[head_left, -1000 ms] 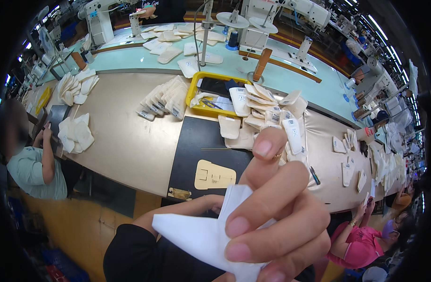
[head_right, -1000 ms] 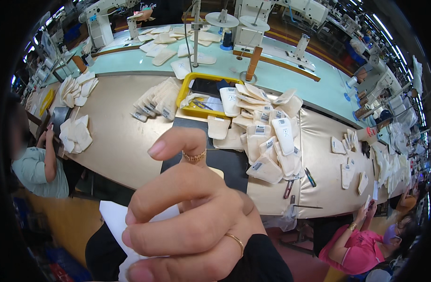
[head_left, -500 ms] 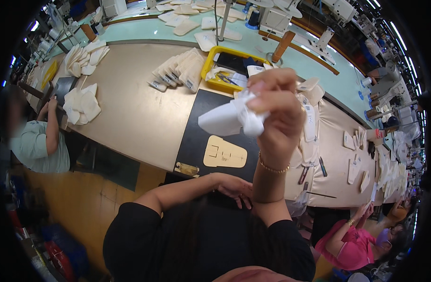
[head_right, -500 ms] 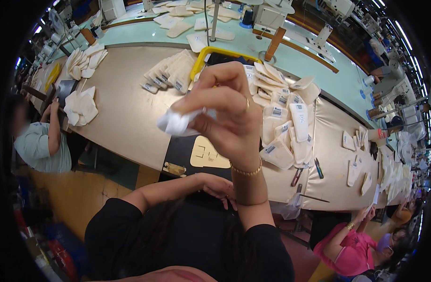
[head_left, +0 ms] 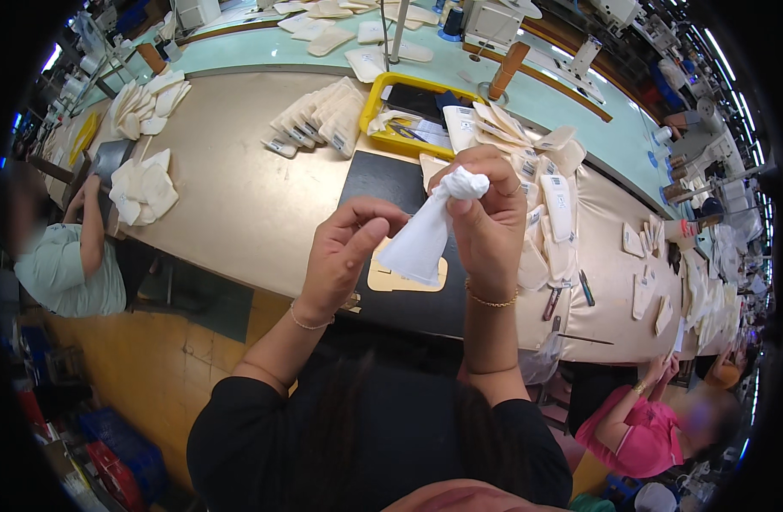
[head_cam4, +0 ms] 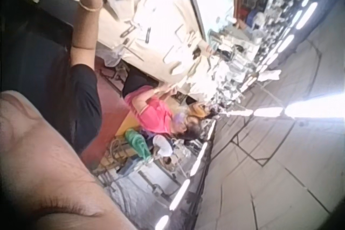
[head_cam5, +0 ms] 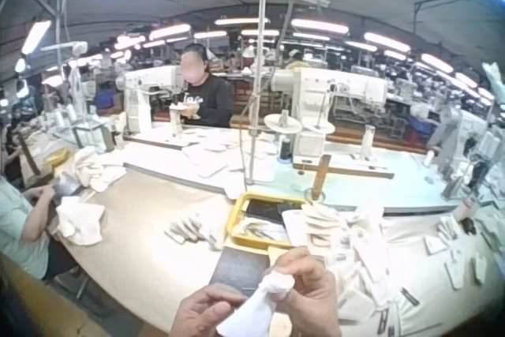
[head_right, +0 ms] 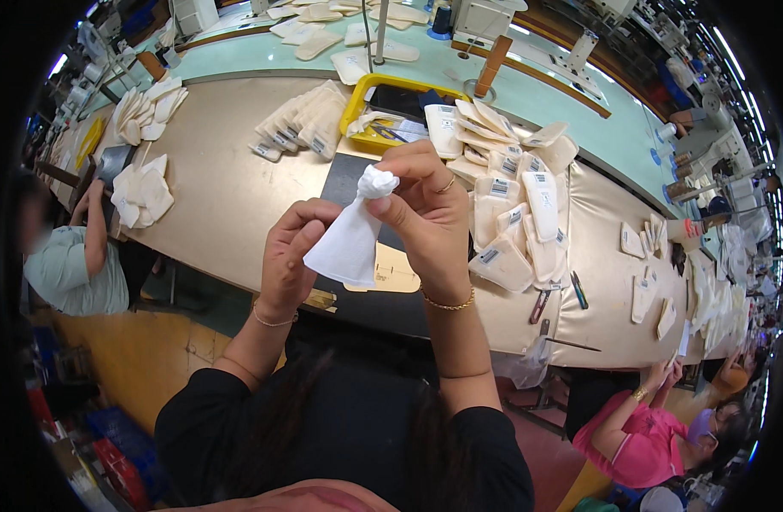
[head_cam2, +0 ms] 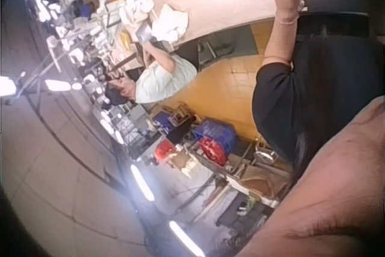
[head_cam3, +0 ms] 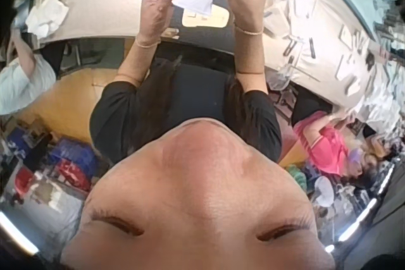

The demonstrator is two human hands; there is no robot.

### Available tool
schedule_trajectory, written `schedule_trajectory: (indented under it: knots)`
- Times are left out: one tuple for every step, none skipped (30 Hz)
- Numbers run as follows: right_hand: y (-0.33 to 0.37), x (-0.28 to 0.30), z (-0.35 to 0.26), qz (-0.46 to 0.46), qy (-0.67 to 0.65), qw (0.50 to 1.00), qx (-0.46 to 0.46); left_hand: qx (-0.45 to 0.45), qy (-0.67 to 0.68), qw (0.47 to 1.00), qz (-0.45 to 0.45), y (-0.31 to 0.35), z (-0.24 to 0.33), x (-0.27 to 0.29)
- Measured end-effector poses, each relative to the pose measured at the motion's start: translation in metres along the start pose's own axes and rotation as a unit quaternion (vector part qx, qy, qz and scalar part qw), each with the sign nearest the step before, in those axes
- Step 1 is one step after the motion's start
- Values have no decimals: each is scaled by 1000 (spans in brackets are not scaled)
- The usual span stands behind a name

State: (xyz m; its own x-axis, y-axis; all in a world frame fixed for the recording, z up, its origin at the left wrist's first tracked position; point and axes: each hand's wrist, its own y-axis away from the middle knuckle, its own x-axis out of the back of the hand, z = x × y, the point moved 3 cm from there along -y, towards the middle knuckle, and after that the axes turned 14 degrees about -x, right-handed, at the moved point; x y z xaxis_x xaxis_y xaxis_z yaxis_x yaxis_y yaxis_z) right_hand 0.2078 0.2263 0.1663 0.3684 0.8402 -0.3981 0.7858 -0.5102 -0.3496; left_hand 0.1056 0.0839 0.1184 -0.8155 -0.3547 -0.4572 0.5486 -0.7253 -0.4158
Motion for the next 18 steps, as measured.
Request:
schedule_trajectory:
  knots:
    - [2, 1, 1, 11, 2, 1000, 2, -9, 14, 1000, -18, 0, 3, -5]
    - [5, 2, 2, 26, 5, 1000, -1, -15, 23, 999, -31, 1, 4, -10]
    - [7, 2, 3, 37, 32, 999, 12, 6, 91, 994, -54, 3, 3, -16]
    - [10, 2, 4, 52, 59, 997, 22, 27, 84, 995, -36, 5, 0, -19]
    - [12, 3, 5, 68, 86, 993, 32, 23, 95, 995, -32, 6, -2, -22]
    - [15, 2, 5, 76, 127, 987, 63, 20, 106, 994, -27, 7, -3, -24]
    - [17, 1, 5, 86, 166, 978, 94, -14, 77, 997, -18, 6, -4, -23]
    - [20, 1, 5, 94, 208, 966, 120, -17, 92, 996, 1, 6, -5, -22]
    - [23, 0, 5, 111, 249, 952, 141, -19, 110, 994, 17, 5, -6, -19]
    - [26, -1, 5, 114, 310, 930, 161, -21, 127, 991, 38, 4, -7, -16]
    - [30, -2, 4, 115, 369, 904, 181, -14, 120, 992, 22, 3, -8, -14]
    - [34, -4, 3, 119, 419, 876, 209, 1, 117, 993, 12, 3, -9, -13]
    - [37, -4, 2, 127, 443, 860, 219, 12, 108, 994, 10, 2, -10, -12]
    - [39, -5, 2, 126, 472, 844, 222, 24, 98, 995, 4, 2, -11, -11]
    - [42, -5, 2, 127, 494, 828, 232, 26, 87, 996, 7, 2, -10, -11]
    - [44, -5, 2, 130, 516, 812, 239, 30, 75, 997, 7, 2, -10, -12]
    - [47, -6, 3, 125, 529, 803, 244, 35, 64, 997, 6, 2, -9, -13]
    - [48, -5, 5, 120, 542, 794, 247, 46, 49, 998, 4, 1, -8, -14]
